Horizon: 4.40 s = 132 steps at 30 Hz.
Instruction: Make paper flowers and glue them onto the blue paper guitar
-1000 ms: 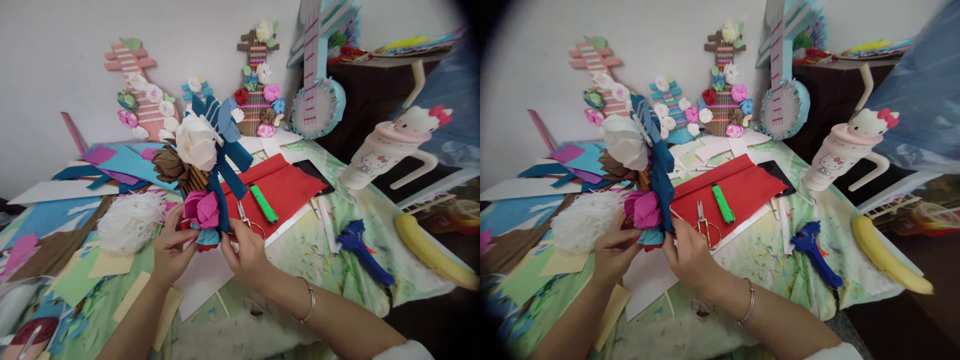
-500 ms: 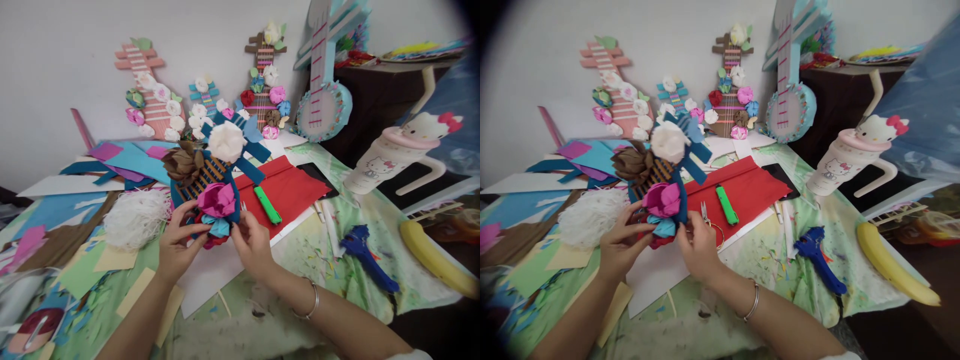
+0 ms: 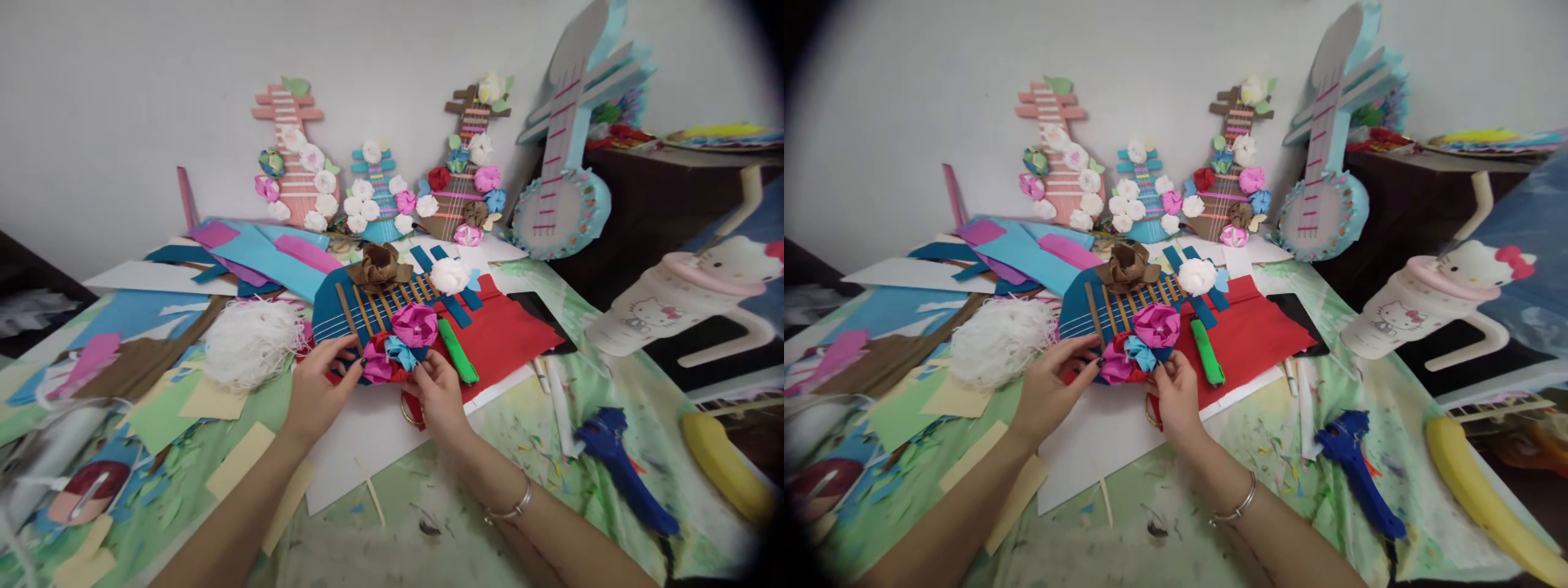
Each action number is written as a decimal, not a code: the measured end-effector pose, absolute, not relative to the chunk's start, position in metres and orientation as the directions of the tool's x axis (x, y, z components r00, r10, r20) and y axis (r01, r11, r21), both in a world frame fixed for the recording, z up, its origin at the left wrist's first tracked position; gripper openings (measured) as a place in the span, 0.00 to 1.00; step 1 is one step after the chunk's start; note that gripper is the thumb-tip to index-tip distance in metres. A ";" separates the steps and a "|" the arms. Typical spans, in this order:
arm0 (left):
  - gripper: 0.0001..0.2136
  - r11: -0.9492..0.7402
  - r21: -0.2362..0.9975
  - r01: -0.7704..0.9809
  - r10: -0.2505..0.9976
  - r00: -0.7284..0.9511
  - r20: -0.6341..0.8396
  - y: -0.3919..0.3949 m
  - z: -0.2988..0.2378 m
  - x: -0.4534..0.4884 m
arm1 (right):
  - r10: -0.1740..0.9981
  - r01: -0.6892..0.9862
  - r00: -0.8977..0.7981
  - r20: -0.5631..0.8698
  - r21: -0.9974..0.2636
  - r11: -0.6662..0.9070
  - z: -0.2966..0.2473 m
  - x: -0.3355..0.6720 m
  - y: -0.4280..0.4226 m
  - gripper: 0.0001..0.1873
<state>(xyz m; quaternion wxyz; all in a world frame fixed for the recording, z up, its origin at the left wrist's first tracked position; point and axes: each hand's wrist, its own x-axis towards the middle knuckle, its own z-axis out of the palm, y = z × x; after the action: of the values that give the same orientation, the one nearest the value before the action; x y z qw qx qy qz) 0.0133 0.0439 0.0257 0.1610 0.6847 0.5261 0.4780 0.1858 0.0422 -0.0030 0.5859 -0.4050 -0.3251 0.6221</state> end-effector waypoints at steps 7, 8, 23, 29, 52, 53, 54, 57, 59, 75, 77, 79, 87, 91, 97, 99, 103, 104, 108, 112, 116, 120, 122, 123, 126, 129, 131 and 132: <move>0.12 -0.323 0.671 0.667 0.894 -0.018 0.448 0.040 0.024 0.021 | 0.998 -0.367 -0.018 -0.057 -0.929 -0.059 -0.003 0.179 0.035 0.15; 0.11 -0.314 0.671 0.672 0.896 -0.024 0.443 0.040 0.024 0.021 | 0.999 -0.347 -0.018 -0.043 -0.937 -0.047 -0.003 0.178 0.034 0.15; 0.15 -0.222 0.870 0.440 0.959 -0.064 0.277 0.039 0.026 0.017 | 0.999 -0.323 0.008 -0.032 -0.946 -0.027 -0.010 0.176 0.035 0.14; 0.15 -0.222 0.878 0.425 0.964 -0.037 0.262 0.046 0.025 0.007 | 0.997 -0.375 -0.021 -0.080 -0.923 -0.082 -0.008 0.181 0.038 0.16; 0.08 -0.430 0.625 0.652 0.889 0.426 0.166 0.048 0.033 -0.008 | 0.972 -0.372 -0.164 -0.166 -0.903 -0.217 -0.002 0.197 0.053 0.17; 0.07 -0.426 0.626 0.653 0.889 0.430 0.156 0.048 0.033 -0.009 | 0.971 -0.373 -0.165 -0.171 -0.901 -0.222 -0.002 0.198 0.053 0.17; 0.07 -0.427 0.627 0.651 0.887 0.435 0.151 0.048 0.033 -0.009 | 0.971 -0.375 -0.165 -0.174 -0.900 -0.225 -0.001 0.198 0.053 0.17; 0.07 -0.432 0.637 0.639 0.883 0.443 0.154 0.049 0.034 -0.009 | 0.970 -0.378 -0.163 -0.179 -0.897 -0.229 0.000 0.198 0.053 0.16; 0.06 -0.428 0.653 0.625 0.885 0.436 0.162 0.049 0.035 -0.008 | 0.970 -0.379 -0.159 -0.182 -0.896 -0.230 0.002 0.197 0.052 0.16; 0.06 -0.563 0.562 0.606 0.821 0.491 0.293 0.052 0.033 -0.015 | 0.949 -0.455 -0.184 -0.254 -0.834 -0.312 0.005 0.201 0.055 0.17; 0.04 -0.558 0.567 0.607 0.823 0.491 0.285 0.052 0.033 -0.015 | 0.947 -0.461 -0.189 -0.261 -0.828 -0.320 0.005 0.202 0.055 0.17; 0.04 -0.545 0.573 0.612 0.831 0.487 0.270 0.051 0.033 -0.013 | 0.945 -0.463 -0.193 -0.264 -0.824 -0.325 0.005 0.201 0.055 0.17; 0.03 -0.508 0.627 0.591 0.849 0.467 0.248 0.051 0.030 -0.007 | 0.944 -0.468 -0.196 -0.265 -0.821 -0.328 0.004 0.201 0.054 0.17; 0.02 -0.489 0.663 0.567 0.856 0.459 0.239 0.051 0.032 -0.007 | 0.942 -0.484 -0.192 -0.276 -0.808 -0.336 0.007 0.201 0.054 0.17; 0.05 -0.520 0.675 0.523 0.842 0.447 0.302 0.050 0.035 -0.010 | 0.939 -0.496 -0.188 -0.286 -0.798 -0.342 0.007 0.201 0.055 0.15; 0.05 -0.532 0.684 0.500 0.836 0.439 0.330 0.050 0.035 -0.010 | 0.940 -0.494 -0.188 -0.286 -0.799 -0.342 0.006 0.201 0.055 0.15; 0.05 -0.538 0.708 0.457 0.832 0.425 0.357 0.051 0.035 -0.011 | 0.941 -0.495 -0.183 -0.286 -0.800 -0.340 0.006 0.201 0.055 0.17; 0.05 -0.541 0.709 0.452 0.832 0.413 0.371 0.052 0.035 -0.011 | 0.940 -0.495 -0.183 -0.287 -0.799 -0.340 0.006 0.201 0.055 0.17; 0.04 -0.557 0.689 0.463 0.830 0.321 0.456 0.051 0.036 -0.008 | 0.937 -0.490 -0.178 -0.300 -0.799 -0.349 0.007 0.199 0.054 0.16; 0.04 -0.564 0.664 0.491 0.824 0.283 0.491 0.050 0.037 -0.006 | 0.937 -0.490 -0.175 -0.302 -0.799 -0.349 0.006 0.199 0.054 0.16; 0.05 -0.624 0.590 0.512 0.779 0.343 0.525 0.049 0.036 -0.005 | 0.941 -0.488 -0.174 -0.289 -0.805 -0.338 0.003 0.199 0.055 0.17; 0.10 -0.722 0.457 0.520 0.685 0.446 0.575 0.048 0.033 -0.002 | 0.940 -0.471 -0.180 -0.289 -0.814 -0.340 0.004 0.198 0.054 0.17; 0.12 -0.733 0.418 0.536 0.671 0.473 0.571 0.047 0.032 -0.001 | 0.942 -0.453 -0.176 -0.285 -0.826 -0.335 0.005 0.198 0.054 0.17; 0.13 -0.732 0.403 0.550 0.672 0.480 0.564 0.047 0.031 0.000 | 0.944 -0.445 -0.172 -0.280 -0.833 -0.328 0.005 0.198 0.054 0.17; 0.12 -0.730 0.347 0.589 0.664 0.492 0.563 0.045 0.030 0.001 | 0.954 -0.419 -0.168 -0.247 -0.858 -0.296 0.005 0.196 0.052 0.17; 0.11 -0.735 0.298 0.610 0.645 0.492 0.585 0.044 0.030 0.001 | 0.966 -0.387 -0.160 -0.202 -0.887 -0.250 0.004 0.194 0.050 0.17; 0.11 -0.732 0.290 0.617 0.643 0.484 0.594 0.043 0.030 0.001 | 0.975 -0.359 -0.149 -0.168 -0.909 -0.211 0.005 0.192 0.048 0.16; 0.11 -0.731 0.287 0.619 0.643 0.485 0.593 0.043 0.029 0.000 | 0.979 -0.342 -0.144 -0.148 -0.920 -0.189 0.006 0.191 0.047 0.16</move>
<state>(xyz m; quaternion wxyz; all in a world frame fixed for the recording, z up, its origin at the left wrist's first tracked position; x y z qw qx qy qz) 0.0004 0.0430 0.0295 0.0172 0.8614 0.3664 0.3513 0.1912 0.0472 0.0056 0.5072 -0.4133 -0.3850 0.6510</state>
